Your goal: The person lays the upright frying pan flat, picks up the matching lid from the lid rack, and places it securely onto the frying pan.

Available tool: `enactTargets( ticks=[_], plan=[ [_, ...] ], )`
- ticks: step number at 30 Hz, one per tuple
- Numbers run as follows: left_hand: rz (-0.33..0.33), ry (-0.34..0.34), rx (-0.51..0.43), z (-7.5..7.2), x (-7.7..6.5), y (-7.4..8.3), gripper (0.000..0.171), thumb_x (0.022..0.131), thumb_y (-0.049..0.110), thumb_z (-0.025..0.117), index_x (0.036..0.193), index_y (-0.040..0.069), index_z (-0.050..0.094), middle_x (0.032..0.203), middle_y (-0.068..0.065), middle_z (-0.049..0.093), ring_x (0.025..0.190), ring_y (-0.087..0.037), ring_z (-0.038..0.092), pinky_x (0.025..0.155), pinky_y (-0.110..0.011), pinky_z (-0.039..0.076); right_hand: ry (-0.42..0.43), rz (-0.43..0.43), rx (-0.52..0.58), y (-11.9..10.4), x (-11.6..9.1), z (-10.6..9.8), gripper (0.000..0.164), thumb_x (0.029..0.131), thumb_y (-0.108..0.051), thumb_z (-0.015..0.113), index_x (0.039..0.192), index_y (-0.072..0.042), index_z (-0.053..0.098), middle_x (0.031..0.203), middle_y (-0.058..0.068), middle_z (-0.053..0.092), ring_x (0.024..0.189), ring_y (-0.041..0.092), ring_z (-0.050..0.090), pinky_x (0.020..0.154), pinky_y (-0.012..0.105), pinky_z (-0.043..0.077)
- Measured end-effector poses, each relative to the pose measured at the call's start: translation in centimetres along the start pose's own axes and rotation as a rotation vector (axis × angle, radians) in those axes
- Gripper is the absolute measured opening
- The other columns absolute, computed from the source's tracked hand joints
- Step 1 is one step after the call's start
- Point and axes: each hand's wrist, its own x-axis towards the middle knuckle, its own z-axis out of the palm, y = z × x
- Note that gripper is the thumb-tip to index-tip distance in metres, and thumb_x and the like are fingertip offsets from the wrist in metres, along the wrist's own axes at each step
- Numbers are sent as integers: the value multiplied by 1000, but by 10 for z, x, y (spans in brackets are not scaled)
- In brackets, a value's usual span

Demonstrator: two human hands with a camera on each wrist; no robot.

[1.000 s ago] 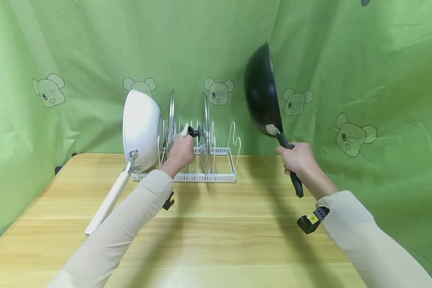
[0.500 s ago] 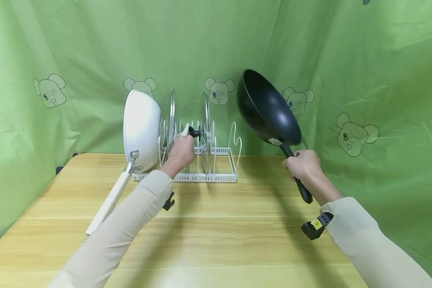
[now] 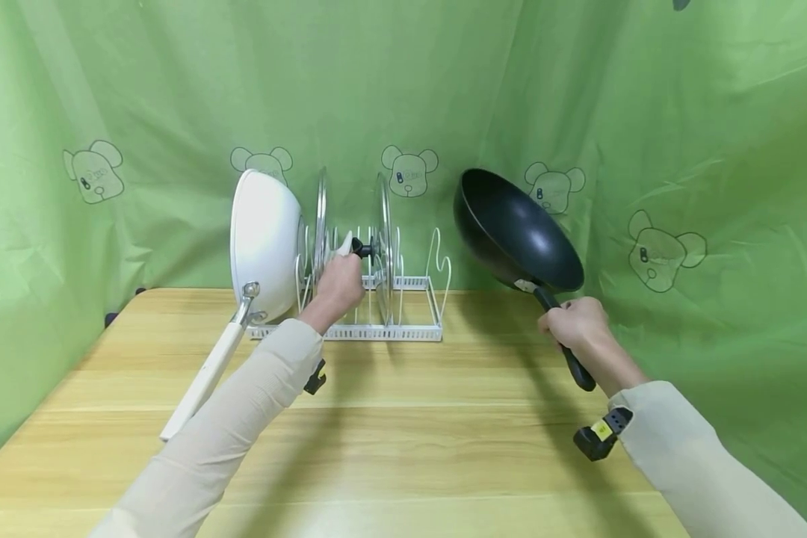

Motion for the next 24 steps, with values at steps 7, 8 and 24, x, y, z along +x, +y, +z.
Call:
enactTargets(
  ticks=[7,8,24],
  plan=[
    [-7,1,0,1,0,-2,17,85,-11,59,86,6,63,95,-16,70,75,-26,67,58,-33,57,6,8,-51,15,3,4,15,86,-14,64,81,-9,51,61,-3,54,59,18,56,60,33,48],
    [-7,-1,1,1,-1,-2,17,84,-11,59,86,6,63,94,-16,70,75,-26,67,58,-33,57,6,9,-51,17,4,5,15,85,-14,65,81,-9,51,61,-3,54,59,18,57,60,33,48],
    [8,-8,-8,1,-3,-1,19,83,-11,60,79,8,60,80,-9,64,66,-21,63,51,-27,53,19,23,-107,45,5,16,15,82,-12,65,72,-11,53,54,-3,53,55,18,56,59,32,45]
  ],
)
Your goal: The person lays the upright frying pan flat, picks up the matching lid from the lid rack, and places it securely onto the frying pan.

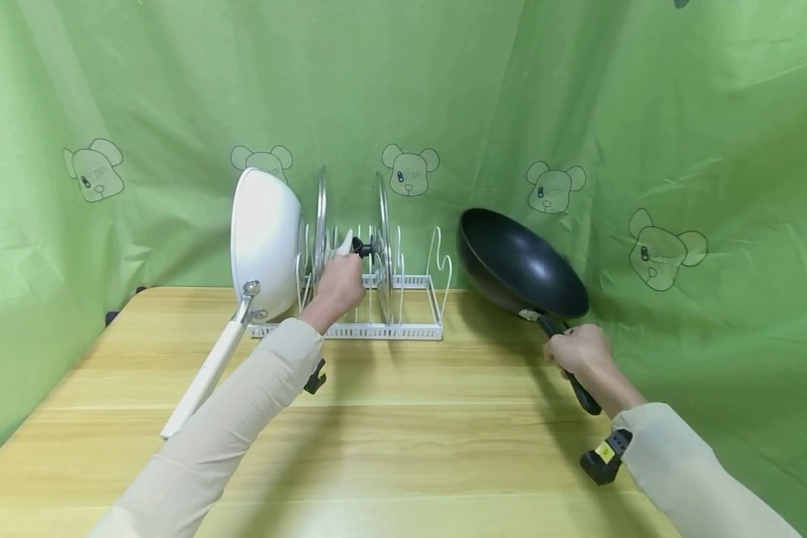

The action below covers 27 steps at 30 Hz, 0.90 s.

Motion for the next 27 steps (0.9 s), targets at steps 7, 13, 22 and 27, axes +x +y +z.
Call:
enactTargets(
  ticks=[7,13,22,27],
  plan=[
    [-4,1,-19,-1,1,-1,19,84,-11,59,80,8,60,79,-9,64,65,-20,62,50,-26,52,19,-5,-13,11,2,7,16,77,-11,65,67,-12,53,53,-2,54,54,18,56,56,32,46],
    [-17,-17,-33,-3,2,-1,18,84,-11,60,83,6,62,79,-9,64,64,-19,62,48,-24,50,16,-5,-14,16,4,12,18,75,-10,66,64,-14,52,53,-1,54,52,17,56,54,32,47],
    [-19,-2,2,-2,2,0,18,84,-11,61,82,7,61,83,-10,65,66,-20,63,50,-25,52,6,13,-20,26,4,20,17,74,-9,65,64,-14,51,52,0,55,50,18,56,51,31,46],
    [-14,-13,13,-1,2,0,18,83,-11,60,83,7,61,86,-10,65,68,-21,63,50,-25,51,7,48,-19,31,3,23,18,75,-10,63,62,-14,52,52,1,56,51,18,55,51,30,43]
  ],
)
